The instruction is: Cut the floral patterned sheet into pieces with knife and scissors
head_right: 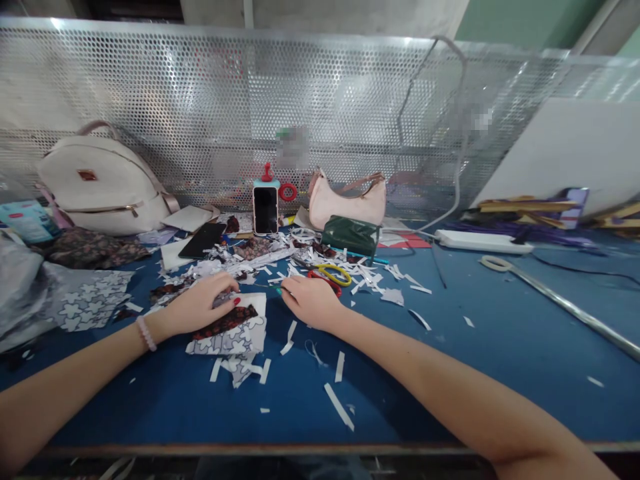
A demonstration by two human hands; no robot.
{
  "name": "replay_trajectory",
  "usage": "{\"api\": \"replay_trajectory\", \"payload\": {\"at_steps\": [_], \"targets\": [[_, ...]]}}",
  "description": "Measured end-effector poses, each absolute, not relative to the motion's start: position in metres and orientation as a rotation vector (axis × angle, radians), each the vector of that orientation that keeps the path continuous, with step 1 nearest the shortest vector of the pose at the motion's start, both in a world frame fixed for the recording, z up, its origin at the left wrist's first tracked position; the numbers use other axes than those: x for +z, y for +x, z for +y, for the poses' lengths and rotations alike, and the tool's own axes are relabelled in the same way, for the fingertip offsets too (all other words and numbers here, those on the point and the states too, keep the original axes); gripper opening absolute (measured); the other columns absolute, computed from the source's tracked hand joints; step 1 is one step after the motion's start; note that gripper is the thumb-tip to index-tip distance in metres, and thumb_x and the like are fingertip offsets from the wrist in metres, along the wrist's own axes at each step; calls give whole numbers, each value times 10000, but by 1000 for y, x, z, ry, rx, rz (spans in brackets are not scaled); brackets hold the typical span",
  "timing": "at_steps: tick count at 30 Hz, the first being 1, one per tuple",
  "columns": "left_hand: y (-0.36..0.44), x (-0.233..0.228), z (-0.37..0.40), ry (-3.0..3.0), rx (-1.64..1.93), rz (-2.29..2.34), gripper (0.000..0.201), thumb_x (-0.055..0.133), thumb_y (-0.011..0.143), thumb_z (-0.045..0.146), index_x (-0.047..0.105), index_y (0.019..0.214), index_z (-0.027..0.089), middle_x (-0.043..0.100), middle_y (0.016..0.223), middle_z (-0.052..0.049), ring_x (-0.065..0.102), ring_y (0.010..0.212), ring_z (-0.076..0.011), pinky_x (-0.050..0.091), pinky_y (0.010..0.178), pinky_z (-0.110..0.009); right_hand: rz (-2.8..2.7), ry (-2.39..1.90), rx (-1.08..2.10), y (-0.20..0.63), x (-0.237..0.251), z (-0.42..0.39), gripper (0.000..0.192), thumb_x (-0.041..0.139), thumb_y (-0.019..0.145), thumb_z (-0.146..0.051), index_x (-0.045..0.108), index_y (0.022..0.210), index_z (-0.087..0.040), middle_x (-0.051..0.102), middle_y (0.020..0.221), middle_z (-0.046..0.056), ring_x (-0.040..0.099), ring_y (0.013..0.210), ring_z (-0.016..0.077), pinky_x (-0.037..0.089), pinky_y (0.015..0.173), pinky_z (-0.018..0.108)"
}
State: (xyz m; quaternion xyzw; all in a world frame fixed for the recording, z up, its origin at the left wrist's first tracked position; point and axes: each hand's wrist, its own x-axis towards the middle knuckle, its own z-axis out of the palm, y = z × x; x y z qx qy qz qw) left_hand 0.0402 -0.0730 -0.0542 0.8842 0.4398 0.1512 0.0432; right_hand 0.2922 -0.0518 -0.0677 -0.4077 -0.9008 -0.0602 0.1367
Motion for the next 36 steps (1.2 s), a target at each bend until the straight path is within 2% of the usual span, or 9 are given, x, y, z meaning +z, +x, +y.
{"api": "replay_trajectory", "payload": {"at_steps": [5,10,12,14,17,20,26,36], "targets": [[41,-51,-75,2656,548,1364,227,336,930,315,490,1012,169,515,1045,-81,507,993,-213,430,891,-378,-2584,-1189,-167,292,-66,-53,241,352,913,-243,579,932,-165,655,905,71,605,786,168,369,643,260],[40,-48,-77,2657,538,1375,345,201,963,323,511,986,174,531,973,-70,533,913,-194,453,849,-355,-2552,-1201,-171,293,-66,-53,258,342,917,-252,580,968,-171,652,949,81,608,807,174,380,646,261],[39,-49,-76,2671,545,1358,363,188,965,338,508,1022,177,553,1004,-73,539,949,-196,450,870,-354,-2538,-1211,-174,294,-67,-52,263,340,916,-254,585,969,-173,652,967,83,610,816,176,385,651,260],[38,-50,-76,2690,544,1351,350,225,958,364,478,1113,177,555,1113,-87,528,1038,-212,436,908,-365,-2522,-1224,-176,294,-68,-51,261,346,913,-254,591,961,-177,655,972,80,612,814,176,389,651,258],[39,-52,-76,2697,542,1395,406,380,906,444,419,1216,184,503,1266,-106,506,1121,-251,438,915,-379,-2491,-1247,-178,295,-69,-50,254,360,905,-256,602,935,-183,661,957,70,613,797,174,393,647,255],[41,-51,-80,2691,576,1475,511,490,842,497,409,1238,183,498,1288,-111,530,1101,-265,456,895,-377,-2453,-1263,-184,297,-68,-48,254,369,898,-261,610,914,-184,662,939,66,610,785,174,396,640,253],[48,-42,-89,2729,528,1609,626,504,827,522,370,1305,141,521,1275,-128,560,1070,-283,480,866,-396,-2423,-1208,-241,300,-64,-48,293,337,902,-267,615,940,-182,649,890,69,593,748,171,390,622,256],[51,-36,-95,2831,546,1656,588,492,838,505,403,1292,144,542,1254,-119,560,1081,-278,496,840,-359,-2427,-956,-540,306,-62,-48,346,326,910,-304,632,919,-142,603,768,85,535,661,171,350,594,282]]}}
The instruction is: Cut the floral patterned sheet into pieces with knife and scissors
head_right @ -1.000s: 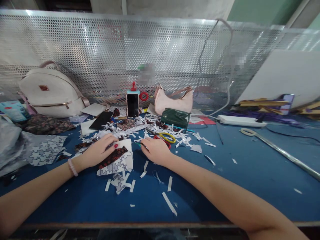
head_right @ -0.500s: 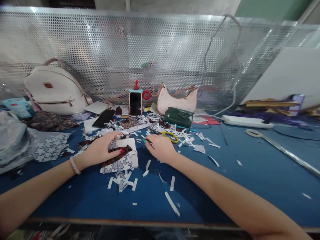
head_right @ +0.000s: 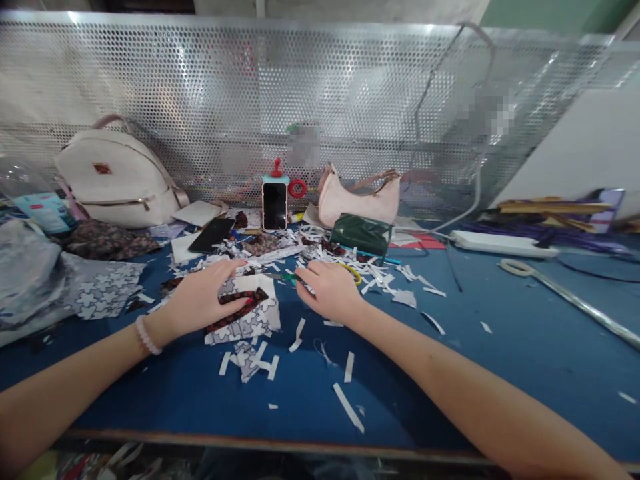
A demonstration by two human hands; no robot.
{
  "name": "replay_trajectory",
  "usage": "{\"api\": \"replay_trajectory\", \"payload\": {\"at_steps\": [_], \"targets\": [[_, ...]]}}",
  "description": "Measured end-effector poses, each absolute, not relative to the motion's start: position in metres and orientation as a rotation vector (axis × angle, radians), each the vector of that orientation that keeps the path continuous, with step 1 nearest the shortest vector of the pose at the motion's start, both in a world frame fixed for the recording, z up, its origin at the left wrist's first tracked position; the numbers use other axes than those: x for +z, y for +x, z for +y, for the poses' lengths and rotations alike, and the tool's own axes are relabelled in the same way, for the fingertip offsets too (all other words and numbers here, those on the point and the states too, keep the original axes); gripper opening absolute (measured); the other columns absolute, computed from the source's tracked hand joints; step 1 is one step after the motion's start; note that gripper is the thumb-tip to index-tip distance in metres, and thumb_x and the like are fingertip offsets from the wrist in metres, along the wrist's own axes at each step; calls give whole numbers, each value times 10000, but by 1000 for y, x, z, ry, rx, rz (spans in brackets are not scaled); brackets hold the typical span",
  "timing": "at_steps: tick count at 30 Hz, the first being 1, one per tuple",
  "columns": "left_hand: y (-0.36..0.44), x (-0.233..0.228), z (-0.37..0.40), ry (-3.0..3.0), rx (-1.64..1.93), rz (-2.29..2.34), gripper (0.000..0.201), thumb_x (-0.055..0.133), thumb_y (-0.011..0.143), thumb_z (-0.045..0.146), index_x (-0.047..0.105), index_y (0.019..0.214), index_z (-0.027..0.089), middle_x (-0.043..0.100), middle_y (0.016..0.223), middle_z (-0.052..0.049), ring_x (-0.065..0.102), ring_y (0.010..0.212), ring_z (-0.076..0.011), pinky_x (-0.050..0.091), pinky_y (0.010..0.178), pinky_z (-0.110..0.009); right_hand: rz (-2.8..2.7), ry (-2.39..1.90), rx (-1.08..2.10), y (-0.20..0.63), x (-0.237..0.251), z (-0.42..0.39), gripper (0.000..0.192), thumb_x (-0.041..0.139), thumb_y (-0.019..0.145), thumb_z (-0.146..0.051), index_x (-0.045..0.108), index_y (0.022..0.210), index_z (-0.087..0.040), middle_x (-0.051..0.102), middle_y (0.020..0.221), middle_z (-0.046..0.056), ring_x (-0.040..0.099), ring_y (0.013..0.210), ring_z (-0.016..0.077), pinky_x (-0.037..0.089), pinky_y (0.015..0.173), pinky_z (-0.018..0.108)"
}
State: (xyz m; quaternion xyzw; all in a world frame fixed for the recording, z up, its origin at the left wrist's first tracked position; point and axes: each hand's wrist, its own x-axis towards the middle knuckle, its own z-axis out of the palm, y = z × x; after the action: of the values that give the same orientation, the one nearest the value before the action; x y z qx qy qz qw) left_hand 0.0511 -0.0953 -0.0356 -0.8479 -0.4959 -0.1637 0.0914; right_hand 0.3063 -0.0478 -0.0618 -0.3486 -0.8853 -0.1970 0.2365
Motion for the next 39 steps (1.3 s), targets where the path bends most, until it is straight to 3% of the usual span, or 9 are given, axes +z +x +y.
{"api": "replay_trajectory", "payload": {"at_steps": [20,39], "targets": [[52,-35,-97,-2481,-546,-1367,528,562,806,501,483,1195,152,598,1164,-103,581,1042,-261,499,828,-341,-2306,-716,-860,305,-53,-54,225,430,895,-238,630,873,-138,562,672,49,496,624,154,329,597,276],[51,-35,-96,-2482,-555,-1352,523,559,812,495,480,1198,152,595,1171,-103,582,1045,-255,503,827,-335,-2296,-667,-884,306,-53,-54,215,433,893,-233,624,867,-136,558,661,42,493,619,149,340,576,268]]}}
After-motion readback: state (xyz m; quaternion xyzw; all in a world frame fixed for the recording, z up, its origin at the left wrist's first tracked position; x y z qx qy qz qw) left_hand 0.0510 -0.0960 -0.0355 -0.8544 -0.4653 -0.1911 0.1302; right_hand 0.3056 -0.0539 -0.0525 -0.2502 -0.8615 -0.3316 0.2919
